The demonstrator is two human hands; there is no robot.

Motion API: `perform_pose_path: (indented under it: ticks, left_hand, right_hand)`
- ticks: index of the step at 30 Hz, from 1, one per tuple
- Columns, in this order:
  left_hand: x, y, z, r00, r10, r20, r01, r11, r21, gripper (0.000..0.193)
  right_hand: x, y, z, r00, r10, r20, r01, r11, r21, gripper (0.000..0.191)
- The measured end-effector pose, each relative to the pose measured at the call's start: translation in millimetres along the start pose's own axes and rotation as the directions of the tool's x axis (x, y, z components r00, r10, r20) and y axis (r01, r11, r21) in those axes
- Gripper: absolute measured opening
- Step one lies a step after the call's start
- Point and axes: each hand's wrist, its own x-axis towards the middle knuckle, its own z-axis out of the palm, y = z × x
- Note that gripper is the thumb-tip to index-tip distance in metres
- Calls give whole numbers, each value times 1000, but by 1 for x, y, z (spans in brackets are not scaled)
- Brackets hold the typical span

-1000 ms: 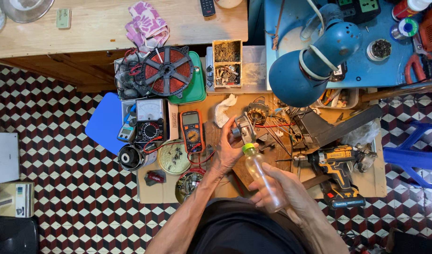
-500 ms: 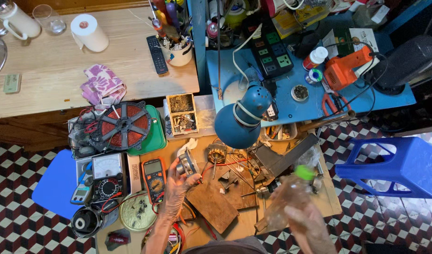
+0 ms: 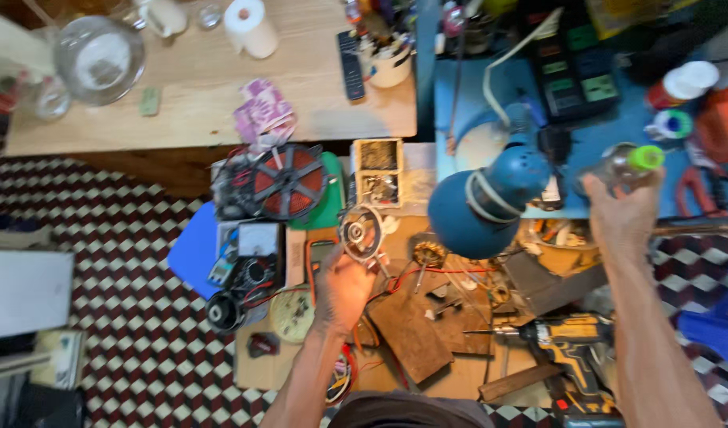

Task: The person wipes a small motor component with a tissue, then pours liquid from a plastic bottle over the part and other motor pieces on the bench, rubbing and turning them by hand. They handle the rotor and housing, pick at parts with a small tool, and reposition components on the workbench while cleaning them.

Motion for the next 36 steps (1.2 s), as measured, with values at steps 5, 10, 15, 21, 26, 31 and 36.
perform_pose_path:
  ticks: [5,10,15,21,26,31,36]
  left_hand:
    - [6,0,-12,998,-37,42,42,992,-123,53]
    - [8,-8,-32,996,-94,-6,93,989,-117,60]
    - [9,-18,-48,984,-150,-92,138,983,-121,63]
    - [3,-21,-58,979,-170,-117,153,978,-143,53]
    - [-1,-21,-59,975,-210,-72,194,964,-184,62]
    - [-4,-21,-57,973,-198,-120,186,977,-100,67]
    - [-12,-17,-57,985,-163,-56,162,987,-15,70]
  right_hand:
    - [-1,10,1,999,-13,34,16,994,-106,49]
    - [-23,-37,1,999,-34,9,34,998,61,62]
    - [-107,-78,9,986,56,-160,-47,997,59,48]
    - [-204,-92,61,939,341,50,-338,939,-62,42]
    - [-218,-90,91,896,412,165,-406,911,-71,42]
    - [-209,-74,100,880,422,220,-393,905,-163,42]
    - [-198,-50,111,863,433,262,-398,900,-177,43]
